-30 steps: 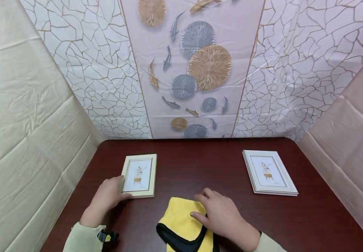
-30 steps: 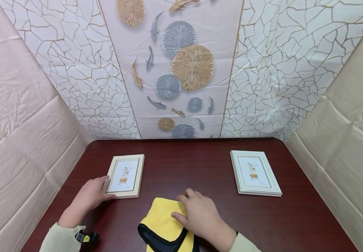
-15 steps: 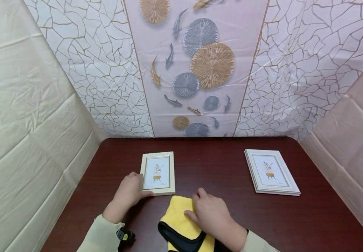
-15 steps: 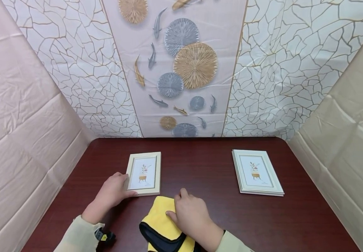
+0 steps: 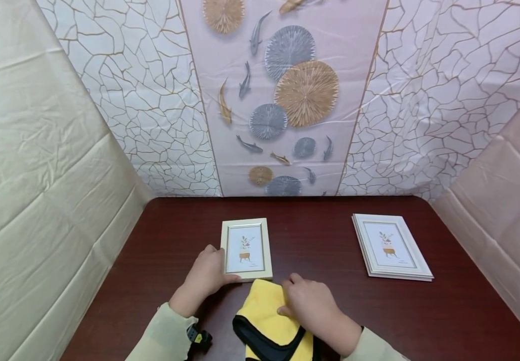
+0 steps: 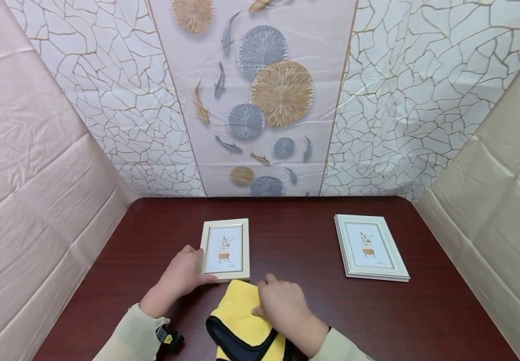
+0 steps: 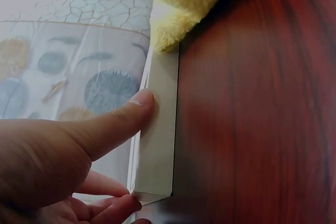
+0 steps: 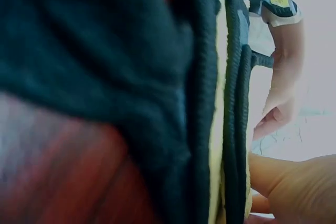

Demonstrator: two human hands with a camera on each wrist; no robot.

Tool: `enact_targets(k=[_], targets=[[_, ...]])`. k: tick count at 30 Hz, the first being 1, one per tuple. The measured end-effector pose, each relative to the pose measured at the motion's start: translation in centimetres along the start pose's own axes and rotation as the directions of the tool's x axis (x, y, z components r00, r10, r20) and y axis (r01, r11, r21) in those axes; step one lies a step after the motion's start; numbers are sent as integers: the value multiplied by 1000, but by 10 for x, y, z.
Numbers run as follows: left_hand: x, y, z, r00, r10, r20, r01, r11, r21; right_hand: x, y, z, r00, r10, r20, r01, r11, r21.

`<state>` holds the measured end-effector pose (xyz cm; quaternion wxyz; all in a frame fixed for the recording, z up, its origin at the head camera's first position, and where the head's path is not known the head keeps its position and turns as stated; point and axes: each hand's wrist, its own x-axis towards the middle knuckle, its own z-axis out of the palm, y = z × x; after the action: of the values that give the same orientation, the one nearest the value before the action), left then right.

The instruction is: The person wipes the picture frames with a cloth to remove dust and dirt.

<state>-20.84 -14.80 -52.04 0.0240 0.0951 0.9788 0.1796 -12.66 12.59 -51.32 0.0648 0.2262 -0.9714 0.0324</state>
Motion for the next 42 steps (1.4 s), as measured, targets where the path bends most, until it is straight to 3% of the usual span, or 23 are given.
enact_targets(k=[5,10,15,21,27,32,37,42], targets=[[-1,8,2,1000,20,0,-20,1000,-22,-7,10,-9,998,40,40,-42,998,49],[0,6,2,1000,27,-10,-27,999,-25,-11,19,-16,995,55,80,-65,991,121],[0,4,1,1000,25,-10,-25,998,-59,-13,23,-19,998,41,38,-47,980,191],[-3,5,2,1000,-1,-5,0,997,-81,-10,28,-18,996,37,-81,-25,990,137],[-2,7,2,1000,-2,0,2,997,-76,1,32,-16,990,71,-120,-56,991,121],[-2,7,2,1000,-13,1,13,994,-107,4,14,-19,985,41,-165,-30,997,72],[0,4,5,999,-22,32,25,992,-127,2,-13,-20,990,-22,-138,23,1000,1],[1,3,8,999,-1,51,7,992,-122,4,-19,-8,997,-27,-70,22,998,-65]])
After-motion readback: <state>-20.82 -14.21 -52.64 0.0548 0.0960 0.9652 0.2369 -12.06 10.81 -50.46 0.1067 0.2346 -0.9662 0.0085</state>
